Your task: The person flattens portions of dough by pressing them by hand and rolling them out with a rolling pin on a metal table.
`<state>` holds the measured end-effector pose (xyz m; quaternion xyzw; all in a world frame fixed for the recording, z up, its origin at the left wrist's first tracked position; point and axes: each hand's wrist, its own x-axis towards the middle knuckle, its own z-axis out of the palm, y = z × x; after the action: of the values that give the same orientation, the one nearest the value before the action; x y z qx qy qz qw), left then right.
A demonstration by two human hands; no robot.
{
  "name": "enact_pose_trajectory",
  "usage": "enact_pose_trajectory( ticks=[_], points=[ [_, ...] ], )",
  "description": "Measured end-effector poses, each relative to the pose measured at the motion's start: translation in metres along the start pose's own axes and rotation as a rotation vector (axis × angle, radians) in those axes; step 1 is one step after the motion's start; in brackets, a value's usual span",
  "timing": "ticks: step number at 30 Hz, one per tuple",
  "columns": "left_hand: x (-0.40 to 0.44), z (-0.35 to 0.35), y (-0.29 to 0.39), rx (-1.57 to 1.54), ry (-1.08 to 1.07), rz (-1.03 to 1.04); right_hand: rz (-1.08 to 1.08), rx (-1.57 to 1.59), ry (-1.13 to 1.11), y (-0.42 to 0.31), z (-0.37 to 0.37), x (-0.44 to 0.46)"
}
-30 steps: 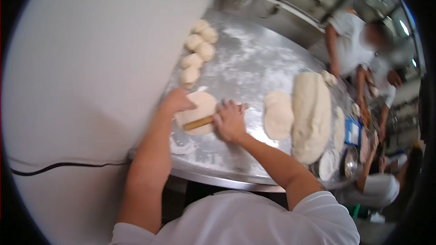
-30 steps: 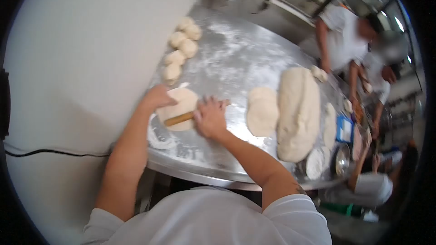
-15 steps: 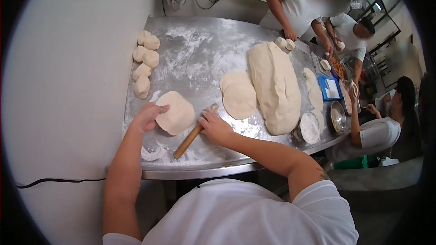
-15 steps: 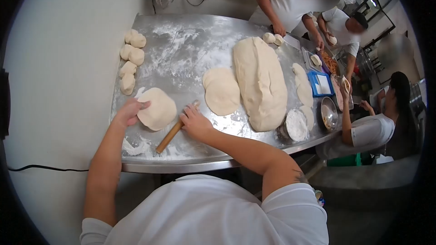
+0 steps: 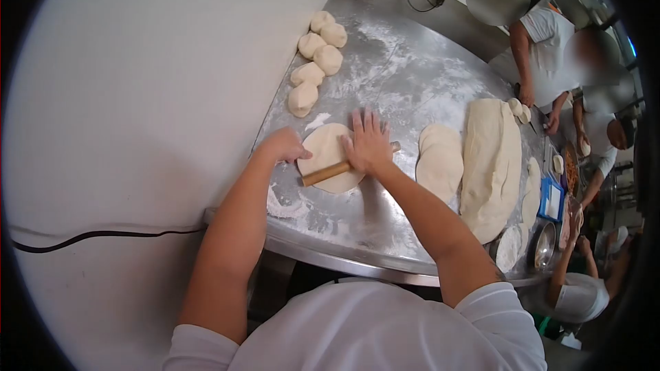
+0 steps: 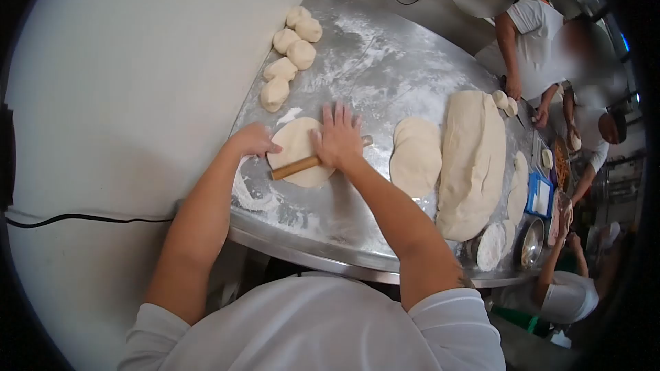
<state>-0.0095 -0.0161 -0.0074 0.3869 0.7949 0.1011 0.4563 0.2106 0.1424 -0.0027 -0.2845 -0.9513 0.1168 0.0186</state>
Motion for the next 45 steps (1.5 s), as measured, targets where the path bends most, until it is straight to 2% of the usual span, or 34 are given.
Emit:
enact_pose_trajectory(
  ticks=[3, 6, 9, 12, 15, 18, 22, 24, 26, 28, 33, 35, 39, 41, 45],
  points=[
    [-0.001, -0.006, 0.002, 0.168, 0.048, 0.102, 0.056, 0.021, 0.049, -0.007, -0.005, -0.008],
    [0.002, -0.003, 0.01, 0.184, 0.144, -0.013, -0.004, 0.002, -0.071, -0.002, 0.003, -0.037],
    [-0.009, -0.009, 0.021, 0.152, 0.174, -0.033, -0.007, -0.067, -0.068, -0.011, 0.008, -0.01],
    [-0.002, -0.003, 0.014, 0.101, 0.298, -0.071, -0.035, -0.063, -0.042, -0.023, 0.007, 0.03],
    [-0.021, -0.018, 0.036, 0.04, 0.277, -0.174, -0.004, -0.021, 0.034, -0.035, 0.008, 0.068],
    [-0.007, -0.012, 0.019, 0.139, 0.253, -0.126, 0.015, 0.068, 0.089, -0.036, 0.006, 0.084],
    [0.006, -0.01, 0.001, 0.128, 0.22, -0.11, -0.067, 0.108, 0.163, -0.011, 0.015, 0.026],
    [0.01, -0.011, -0.001, 0.136, 0.222, -0.098, -0.069, 0.007, 0.095, 0.006, 0.012, -0.025],
    [0.005, -0.014, 0.004, 0.105, 0.235, -0.145, -0.089, -0.056, 0.021, 0.006, 0.006, -0.032],
    [-0.005, -0.021, 0.014, 0.071, 0.256, -0.188, -0.109, -0.088, -0.036, 0.005, 0.003, -0.019],
    [-0.021, -0.033, 0.024, -0.013, 0.318, -0.284, 0.045, -0.011, 0.099, -0.032, 0.003, 0.105],
    [-0.015, -0.027, 0.015, 0.004, 0.314, -0.261, 0.051, 0.036, 0.155, -0.036, 0.002, 0.115],
    [-0.022, -0.028, 0.023, -0.014, 0.294, -0.208, -0.064, 0.071, 0.256, -0.008, 0.025, 0.059],
    [-0.024, -0.027, 0.027, 0.034, 0.273, -0.198, -0.09, -0.026, 0.078, 0.002, 0.014, -0.008],
    [-0.006, -0.013, 0.016, 0.129, 0.196, -0.134, -0.179, 0.104, 0.088, 0.024, 0.003, -0.1]
  ],
)
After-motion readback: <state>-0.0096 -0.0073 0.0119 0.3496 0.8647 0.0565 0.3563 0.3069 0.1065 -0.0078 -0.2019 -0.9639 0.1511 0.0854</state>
